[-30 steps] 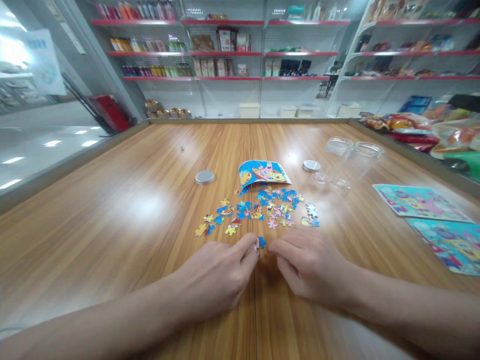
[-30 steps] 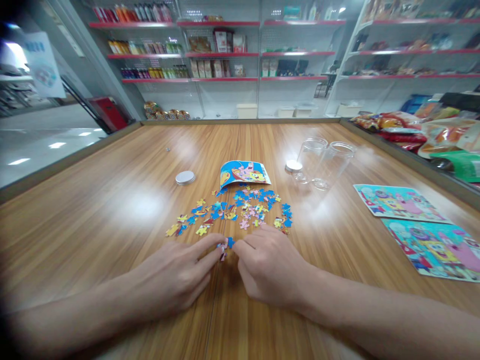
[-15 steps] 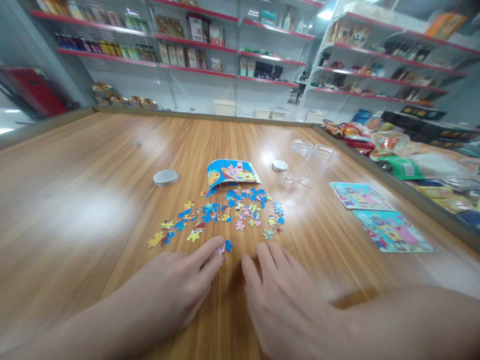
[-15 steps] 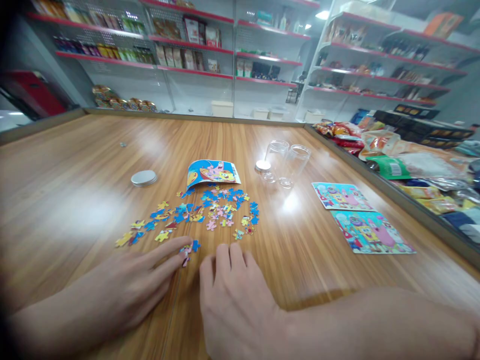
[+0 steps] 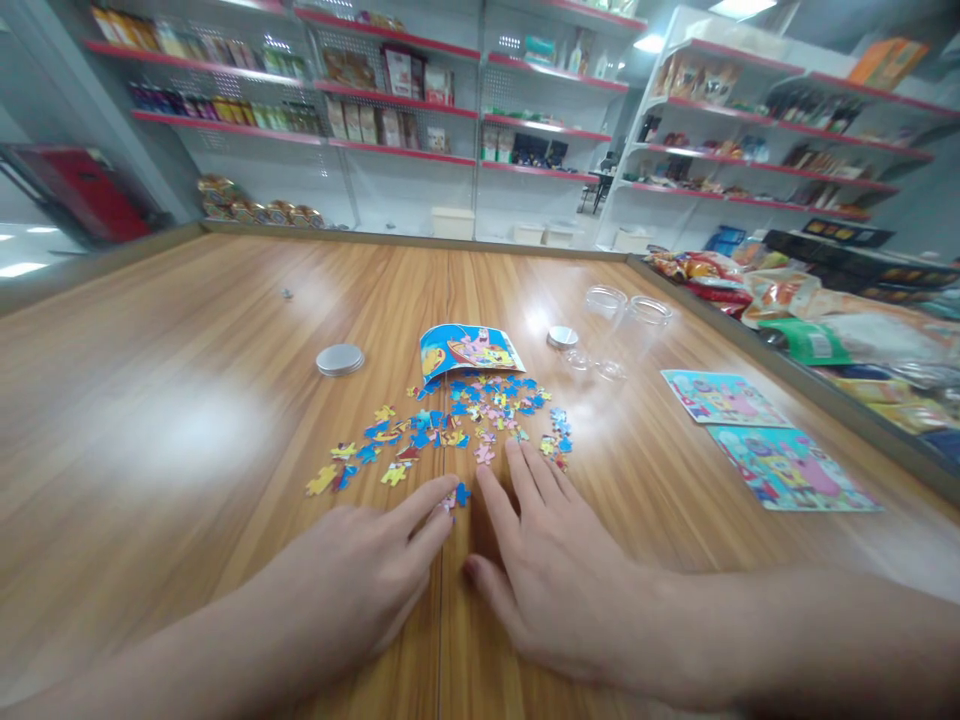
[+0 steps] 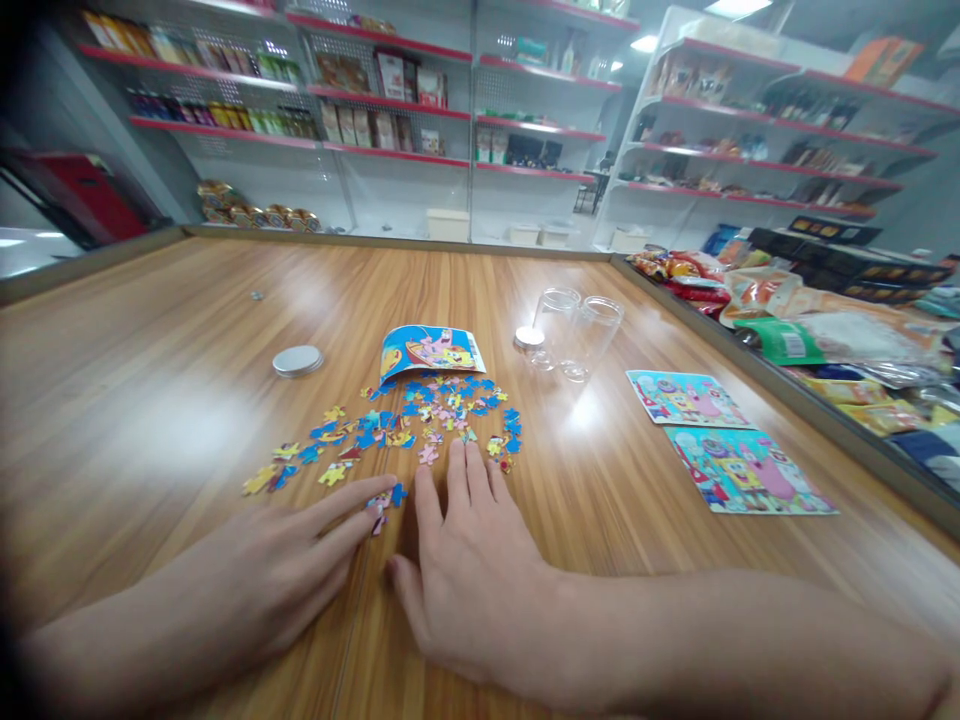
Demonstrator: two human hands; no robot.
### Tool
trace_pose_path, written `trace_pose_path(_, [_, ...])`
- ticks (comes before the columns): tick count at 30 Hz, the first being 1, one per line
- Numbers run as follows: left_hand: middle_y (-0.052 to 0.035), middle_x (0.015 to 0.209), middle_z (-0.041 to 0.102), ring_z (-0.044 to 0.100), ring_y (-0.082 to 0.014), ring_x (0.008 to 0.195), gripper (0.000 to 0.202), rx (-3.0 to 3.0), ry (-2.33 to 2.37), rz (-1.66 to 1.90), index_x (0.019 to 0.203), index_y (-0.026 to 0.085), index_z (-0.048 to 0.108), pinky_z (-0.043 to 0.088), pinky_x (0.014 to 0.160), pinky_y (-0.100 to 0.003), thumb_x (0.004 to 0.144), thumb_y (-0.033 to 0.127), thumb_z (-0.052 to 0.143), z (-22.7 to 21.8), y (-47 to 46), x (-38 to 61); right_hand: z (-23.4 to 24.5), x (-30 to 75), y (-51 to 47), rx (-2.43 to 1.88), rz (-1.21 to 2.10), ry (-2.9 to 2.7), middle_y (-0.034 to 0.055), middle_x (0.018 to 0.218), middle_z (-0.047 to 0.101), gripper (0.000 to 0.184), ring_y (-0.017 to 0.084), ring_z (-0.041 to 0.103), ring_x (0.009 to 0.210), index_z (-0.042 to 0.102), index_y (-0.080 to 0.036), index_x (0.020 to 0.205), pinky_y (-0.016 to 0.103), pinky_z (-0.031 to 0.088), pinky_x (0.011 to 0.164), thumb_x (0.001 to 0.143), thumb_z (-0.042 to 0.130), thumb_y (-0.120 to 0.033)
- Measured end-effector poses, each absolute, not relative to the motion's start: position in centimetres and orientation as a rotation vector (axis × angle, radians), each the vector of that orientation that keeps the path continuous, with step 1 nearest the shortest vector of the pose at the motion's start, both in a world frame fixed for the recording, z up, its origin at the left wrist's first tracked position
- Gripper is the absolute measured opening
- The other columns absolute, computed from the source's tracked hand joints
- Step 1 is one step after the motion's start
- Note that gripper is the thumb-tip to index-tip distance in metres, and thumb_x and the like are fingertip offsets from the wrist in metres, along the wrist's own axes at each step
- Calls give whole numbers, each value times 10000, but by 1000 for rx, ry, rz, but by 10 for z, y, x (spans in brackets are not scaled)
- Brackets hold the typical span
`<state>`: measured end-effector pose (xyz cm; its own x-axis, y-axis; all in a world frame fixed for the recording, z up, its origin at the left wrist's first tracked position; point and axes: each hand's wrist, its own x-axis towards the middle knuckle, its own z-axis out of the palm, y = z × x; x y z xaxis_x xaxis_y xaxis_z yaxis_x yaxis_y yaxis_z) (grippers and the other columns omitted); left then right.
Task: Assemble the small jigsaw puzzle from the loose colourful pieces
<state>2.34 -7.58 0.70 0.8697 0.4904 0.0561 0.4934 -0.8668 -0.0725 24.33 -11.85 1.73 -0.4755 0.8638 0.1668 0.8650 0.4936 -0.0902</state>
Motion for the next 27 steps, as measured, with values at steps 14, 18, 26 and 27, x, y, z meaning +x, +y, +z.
trace_pose_path(14, [-208, 1437, 523, 729, -256, 838, 487, -2881, -748, 113, 1299, 72, 569, 637, 646, -387, 833, 44, 427, 14, -78, 26, 10, 295, -16, -1750, -270, -2306, 113, 1005, 644, 185, 260, 561, 979, 699, -180, 1030, 378, 411, 864, 961, 533, -225])
trace_pose_path(18, [-213, 1465, 490, 724, -255, 883, 493, -2887, -755, 116, 1333, 63, 539, 634, 660, -364, 851, 58, 437, 11, -78, 25, 6, 295, -18, -1687, -235, -2308, 111, 976, 643, 186, 246, 563, 949, 700, -167, 966, 369, 408, 852, 972, 519, -208])
trace_pose_path(26, [-199, 1464, 494, 703, -263, 981, 464, -2893, -760, 80, 1329, 59, 535, 626, 675, -348, 878, 65, 422, 9, -77, 26, 8, 297, -14, -1637, -336, -2291, 119, 937, 655, 231, 260, 557, 940, 674, -148, 902, 384, 393, 849, 997, 468, -189])
trace_pose_path(27, [-198, 1464, 494, 702, -261, 982, 466, -2894, -764, 80, 1334, 60, 530, 625, 678, -347, 881, 64, 419, 9, -77, 26, 8, 297, -14, -1637, -323, -2294, 118, 938, 655, 230, 258, 560, 939, 676, -148, 911, 380, 394, 848, 999, 469, -196])
